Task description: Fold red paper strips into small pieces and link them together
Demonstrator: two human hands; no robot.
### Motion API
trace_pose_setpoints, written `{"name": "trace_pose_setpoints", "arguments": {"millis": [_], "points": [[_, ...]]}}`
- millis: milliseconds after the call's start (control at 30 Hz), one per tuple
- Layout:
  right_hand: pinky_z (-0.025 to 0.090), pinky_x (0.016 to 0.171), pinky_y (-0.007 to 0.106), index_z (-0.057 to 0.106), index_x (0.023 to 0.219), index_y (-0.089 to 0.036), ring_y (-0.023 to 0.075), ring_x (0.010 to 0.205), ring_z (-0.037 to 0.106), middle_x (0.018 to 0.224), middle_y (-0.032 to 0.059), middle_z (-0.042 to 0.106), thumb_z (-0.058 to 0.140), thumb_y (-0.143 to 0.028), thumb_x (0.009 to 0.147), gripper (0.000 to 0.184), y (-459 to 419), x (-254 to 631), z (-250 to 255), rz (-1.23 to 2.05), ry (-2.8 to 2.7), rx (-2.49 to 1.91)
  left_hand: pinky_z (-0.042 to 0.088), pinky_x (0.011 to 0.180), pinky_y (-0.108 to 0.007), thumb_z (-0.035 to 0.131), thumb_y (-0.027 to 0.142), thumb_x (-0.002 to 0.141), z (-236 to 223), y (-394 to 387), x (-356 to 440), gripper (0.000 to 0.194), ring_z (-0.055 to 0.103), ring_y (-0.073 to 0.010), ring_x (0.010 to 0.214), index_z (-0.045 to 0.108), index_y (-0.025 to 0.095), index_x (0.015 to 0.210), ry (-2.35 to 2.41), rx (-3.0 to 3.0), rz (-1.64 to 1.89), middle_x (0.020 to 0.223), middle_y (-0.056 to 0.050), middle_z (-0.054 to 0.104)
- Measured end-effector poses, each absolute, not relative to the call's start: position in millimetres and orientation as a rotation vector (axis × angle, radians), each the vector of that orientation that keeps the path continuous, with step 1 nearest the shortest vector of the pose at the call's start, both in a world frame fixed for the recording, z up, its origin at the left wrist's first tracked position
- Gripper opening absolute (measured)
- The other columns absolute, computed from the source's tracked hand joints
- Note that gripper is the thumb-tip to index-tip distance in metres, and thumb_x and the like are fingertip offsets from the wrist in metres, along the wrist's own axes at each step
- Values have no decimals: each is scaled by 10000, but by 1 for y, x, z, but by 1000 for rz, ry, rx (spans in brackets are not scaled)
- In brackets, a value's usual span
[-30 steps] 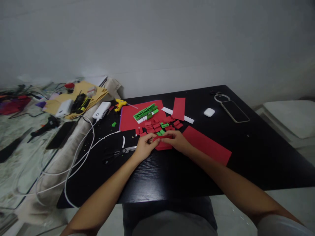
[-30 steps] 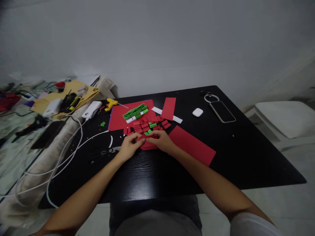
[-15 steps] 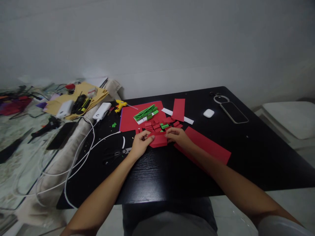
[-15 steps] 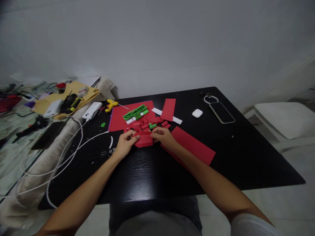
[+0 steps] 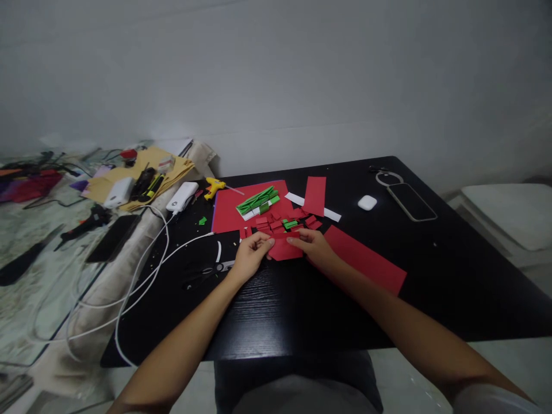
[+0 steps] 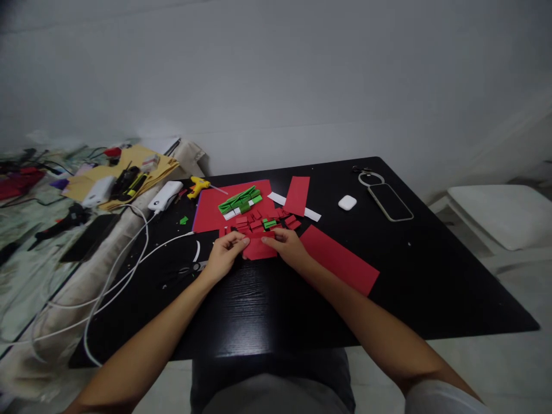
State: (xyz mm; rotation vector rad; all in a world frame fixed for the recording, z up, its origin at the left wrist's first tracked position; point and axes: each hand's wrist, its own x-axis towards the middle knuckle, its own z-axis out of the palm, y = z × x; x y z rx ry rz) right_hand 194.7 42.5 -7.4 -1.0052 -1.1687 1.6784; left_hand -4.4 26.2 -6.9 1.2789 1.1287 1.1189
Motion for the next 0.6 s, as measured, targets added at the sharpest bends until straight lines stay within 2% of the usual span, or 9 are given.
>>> {"name": "trace_pose_setpoints", "arguments": {"millis": [67, 167, 300, 367, 467, 600], "points": [[544, 817, 360, 672, 910, -210, 209, 813, 715, 871, 12, 753, 833, -376, 658, 342, 44, 195, -11, 1632, -1145, -1022, 436, 523, -228, 765, 485, 754, -9, 28, -5, 359, 571, -107, 487, 644, 151, 806, 1150, 1245, 1149, 585, 30, 612], [547, 734, 345, 598, 920, -233, 192, 708, 699, 720, -35, 704, 861, -349, 616, 418, 46, 195, -15, 1583, -1165, -1070, 427, 542, -218, 786, 470, 738, -11, 29, -5, 392, 565, -97, 503, 627, 157, 914, 1156, 1193, 1234, 603, 46, 610], [548, 727, 338, 607, 972, -227, 194, 727, 706, 790, -16, 734, 885, -320, 571, 497, 45, 195, -12, 1758, -1233, -997, 422, 627, -209, 792, 426, 752, -14, 29, -4, 409, 559, -89, 602, 566, 176, 985, 1120, 1201, 1326, 673, 46, 612], [541, 735, 325, 644, 941, -208, 193, 751, 706, 818, -8, 742, 884, -330, 575, 454, 42, 194, -9, 1817, -1277, -961, 420, 646, -214, 776, 420, 775, -15, 27, -3, 406, 558, -95, 633, 539, 184, 1005, 1087, 1232, 1299, 707, 39, 611], [523, 739, 308, 697, 848, -189, 189, 768, 696, 804, -3, 737, 828, -399, 666, 308, 39, 192, -6, 1746, -1329, -991, 421, 663, -222, 740, 401, 820, -17, 24, -1, 376, 560, -103, 671, 520, 192, 1042, 1050, 1313, 1227, 760, 28, 606], [509, 728, 305, 725, 818, -177, 188, 755, 687, 801, 6, 740, 806, -404, 704, 266, 38, 191, -9, 1691, -1388, -1009, 420, 679, -221, 697, 359, 869, -18, 20, 1, 333, 568, -106, 729, 514, 200, 1097, 1023, 1420, 1171, 828, 12, 608]]}}
